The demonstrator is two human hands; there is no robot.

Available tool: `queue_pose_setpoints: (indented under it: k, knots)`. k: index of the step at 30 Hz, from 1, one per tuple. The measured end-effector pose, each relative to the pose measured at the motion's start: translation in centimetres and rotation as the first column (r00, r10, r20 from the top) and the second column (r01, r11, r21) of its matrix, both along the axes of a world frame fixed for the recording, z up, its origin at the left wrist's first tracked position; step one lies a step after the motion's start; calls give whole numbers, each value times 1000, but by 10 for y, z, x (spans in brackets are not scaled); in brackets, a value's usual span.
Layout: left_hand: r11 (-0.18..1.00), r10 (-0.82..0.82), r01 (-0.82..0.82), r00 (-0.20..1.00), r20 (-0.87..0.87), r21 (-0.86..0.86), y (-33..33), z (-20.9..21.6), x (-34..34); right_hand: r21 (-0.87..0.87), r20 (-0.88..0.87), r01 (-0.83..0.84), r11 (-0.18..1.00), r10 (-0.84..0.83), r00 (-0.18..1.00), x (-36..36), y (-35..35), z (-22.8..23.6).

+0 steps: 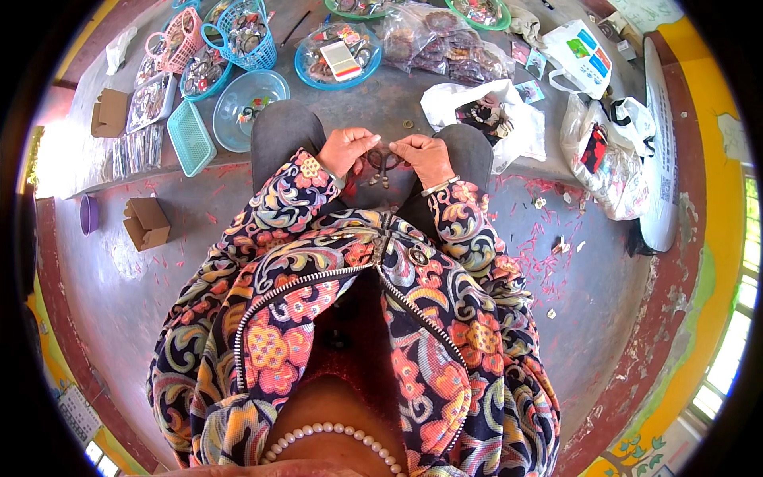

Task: The person sits on the floor and assembles small keychains by hand. They pick up metal rings and decorative charms, link them together, and place the finished items into a blue plastic basket. The workspace includes several baskets and bags of components.

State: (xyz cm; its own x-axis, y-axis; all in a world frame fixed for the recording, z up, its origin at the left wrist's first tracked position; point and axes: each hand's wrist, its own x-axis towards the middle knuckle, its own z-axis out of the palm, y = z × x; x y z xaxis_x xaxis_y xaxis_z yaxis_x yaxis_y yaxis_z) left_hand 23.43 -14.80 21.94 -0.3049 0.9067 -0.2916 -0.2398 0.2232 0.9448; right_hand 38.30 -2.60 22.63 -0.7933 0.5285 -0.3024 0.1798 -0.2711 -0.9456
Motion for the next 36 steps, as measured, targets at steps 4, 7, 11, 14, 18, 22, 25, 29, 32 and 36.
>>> queue_pose_setpoints:
  k: [4,7,11,14,18,22,25,29,32,36]
  knots:
    - [1000,17,-16,995,97,-17,1,-5,-1,-8,5,1,1000,-1,1000,0,0,-2]
    - [1000,0,2,982,187,-8,1,-9,-4,-86,3,10,996,-10,1000,1,-1,4]
    - [1000,-15,12,972,236,16,0,0,-2,-95,18,-6,995,8,1000,3,1,1]
    - [999,39,-39,929,368,-8,1,7,-1,-176,0,55,983,-56,998,5,2,2]
    - [997,-8,43,897,442,-70,0,15,-4,-410,-118,173,896,-240,963,7,7,5]
    - [995,-76,97,878,472,-19,3,5,-3,-470,-200,214,856,-339,919,5,8,-1]
    - [999,-34,33,877,479,12,3,-2,-3,-475,-218,221,852,-358,908,3,4,2]
    - [995,100,-89,883,458,-44,2,-6,-5,-450,-215,209,868,-333,918,3,3,0]
    - [995,95,-96,873,478,-23,3,-8,-9,-417,-204,213,884,-319,925,6,3,-1]
    - [995,97,-98,867,488,-25,0,-9,-9,-402,-182,221,889,-314,932,4,2,-2]
